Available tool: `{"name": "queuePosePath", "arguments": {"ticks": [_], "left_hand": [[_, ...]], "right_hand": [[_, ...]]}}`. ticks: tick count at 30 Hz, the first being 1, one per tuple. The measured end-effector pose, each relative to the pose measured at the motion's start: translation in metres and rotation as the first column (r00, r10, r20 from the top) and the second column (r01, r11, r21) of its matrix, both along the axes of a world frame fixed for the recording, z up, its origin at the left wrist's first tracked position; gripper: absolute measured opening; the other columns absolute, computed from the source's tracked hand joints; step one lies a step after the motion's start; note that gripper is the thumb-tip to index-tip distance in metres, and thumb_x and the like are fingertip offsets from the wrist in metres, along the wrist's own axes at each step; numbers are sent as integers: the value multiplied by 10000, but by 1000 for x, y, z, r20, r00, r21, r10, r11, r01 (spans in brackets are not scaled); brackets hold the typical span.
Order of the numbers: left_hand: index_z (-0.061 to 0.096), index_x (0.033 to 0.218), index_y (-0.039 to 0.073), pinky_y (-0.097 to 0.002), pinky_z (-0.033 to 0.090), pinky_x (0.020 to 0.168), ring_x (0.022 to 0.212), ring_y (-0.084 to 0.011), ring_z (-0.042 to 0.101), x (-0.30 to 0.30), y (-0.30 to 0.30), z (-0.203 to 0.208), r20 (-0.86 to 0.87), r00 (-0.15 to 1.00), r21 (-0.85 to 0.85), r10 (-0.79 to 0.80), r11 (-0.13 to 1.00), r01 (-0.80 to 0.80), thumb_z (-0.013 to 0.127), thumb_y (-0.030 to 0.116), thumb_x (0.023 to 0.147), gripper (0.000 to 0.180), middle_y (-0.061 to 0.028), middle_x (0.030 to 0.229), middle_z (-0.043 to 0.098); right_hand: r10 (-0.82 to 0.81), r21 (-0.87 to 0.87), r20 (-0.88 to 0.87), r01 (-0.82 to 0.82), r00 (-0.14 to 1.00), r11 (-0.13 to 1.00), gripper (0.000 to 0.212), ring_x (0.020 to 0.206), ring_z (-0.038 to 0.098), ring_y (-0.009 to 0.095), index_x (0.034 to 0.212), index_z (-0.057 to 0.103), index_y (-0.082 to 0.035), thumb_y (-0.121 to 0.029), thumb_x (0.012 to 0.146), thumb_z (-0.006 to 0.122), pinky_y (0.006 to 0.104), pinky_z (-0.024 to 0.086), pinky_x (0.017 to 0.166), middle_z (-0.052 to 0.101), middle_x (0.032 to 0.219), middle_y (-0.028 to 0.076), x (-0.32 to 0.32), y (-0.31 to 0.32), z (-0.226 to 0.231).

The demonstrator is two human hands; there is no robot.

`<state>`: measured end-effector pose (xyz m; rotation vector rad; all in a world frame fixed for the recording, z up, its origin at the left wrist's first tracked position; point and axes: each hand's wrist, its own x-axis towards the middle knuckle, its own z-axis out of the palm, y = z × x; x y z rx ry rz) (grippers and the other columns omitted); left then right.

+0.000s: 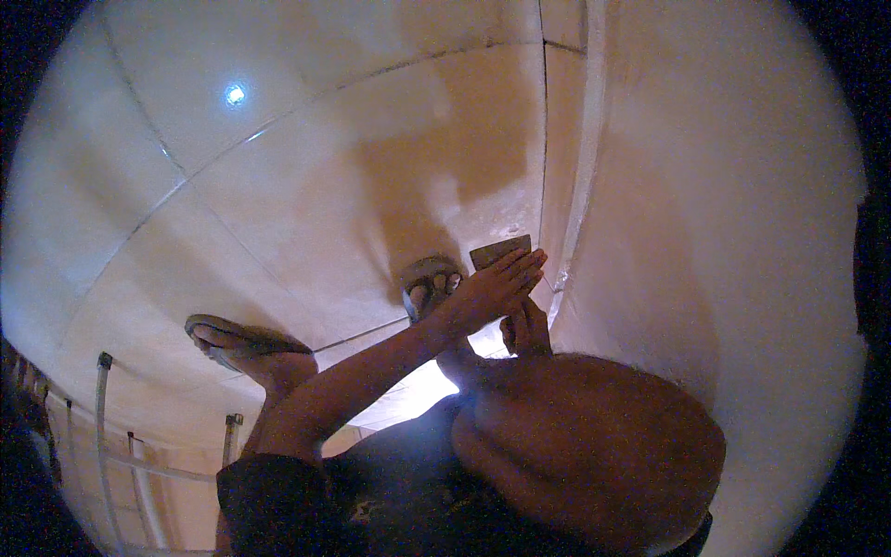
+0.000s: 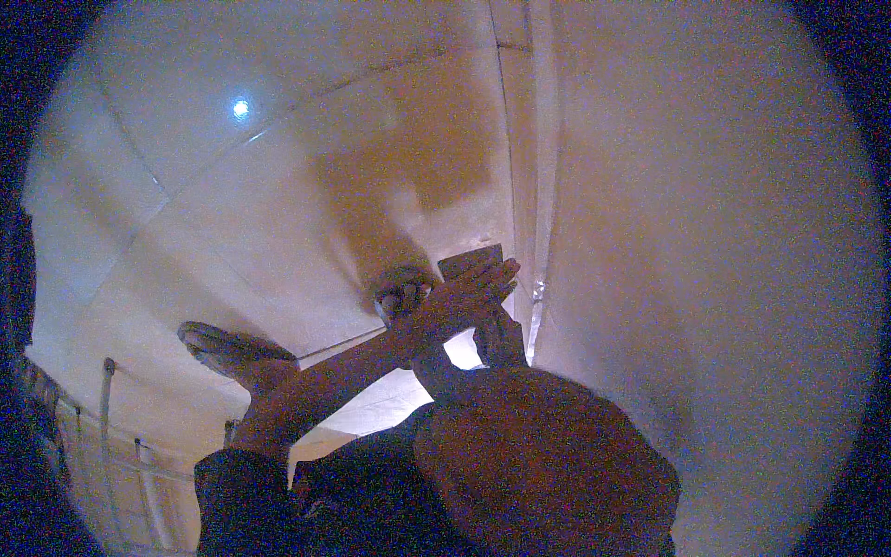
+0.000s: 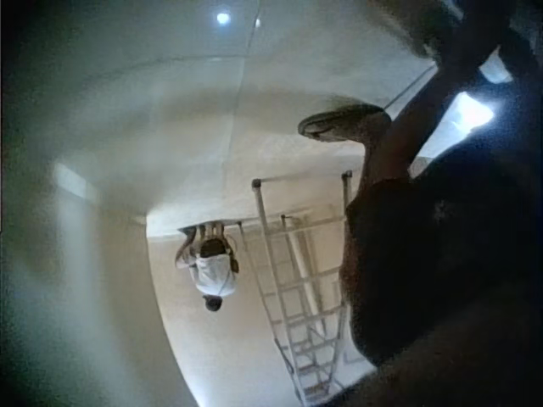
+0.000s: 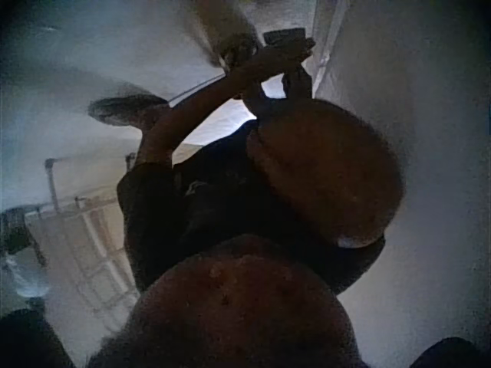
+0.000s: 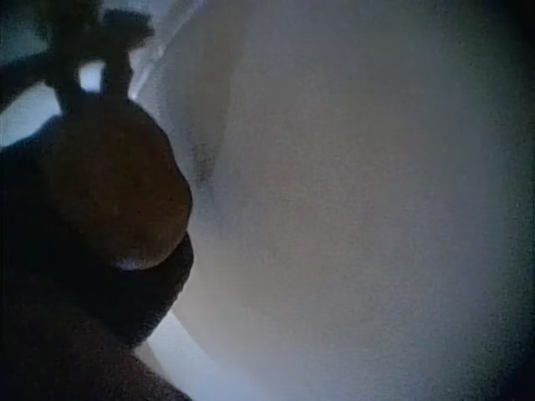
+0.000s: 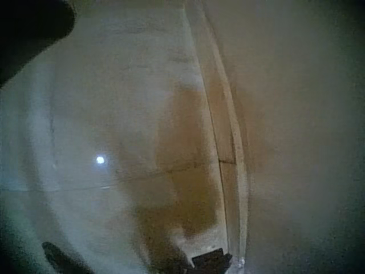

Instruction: The person kneels on a tiled floor and uses a putty knife to apply and smooth grout into the gaps between tiles. The person moves along the floor, working on different sections of the grout lines.

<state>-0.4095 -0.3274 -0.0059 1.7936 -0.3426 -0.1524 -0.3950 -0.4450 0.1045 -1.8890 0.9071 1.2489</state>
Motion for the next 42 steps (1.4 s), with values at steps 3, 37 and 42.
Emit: {"name": "queuePosePath", "arguments": {"ticks": [3, 37, 42], "left_hand": [[395, 1438, -45, -433, 167, 1230, 1485, -283, 237, 15, 36, 11, -49, 999, 102, 14, 995, -9, 529, 160, 875, 614, -196, 1568, 301], [586, 1273, 7, -406, 390, 1137, 1350, -301, 473, 124, 154, -75, 395, 915, 446, 78, 854, -266, 599, 166, 817, 483, -143, 1405, 538], [581, 1276, 3, -414, 396, 1131, 1341, -305, 486, 158, 183, -56, 373, 915, 416, 153, 854, -312, 592, 161, 816, 486, -147, 1397, 545]], "right_hand": [[92, 219, -45, -80, 995, 972, 358, 380, 411, 94, 1200, 485, -31, -348, 1047, 419, 260, 358, 340, 518, 631, 28, 32, 34, -1], [-51, 385, -31, 59, 998, 921, 220, 344, 350, 81, 1118, 462, -116, -323, 1044, 457, 248, 255, 256, 446, 642, -9, 143, 176, -15], [-34, 470, 85, -10, 996, 882, 232, 338, 364, 87, 1123, 454, -110, -327, 1044, 459, 248, 270, 257, 462, 633, 0, 168, 182, -28]]}}
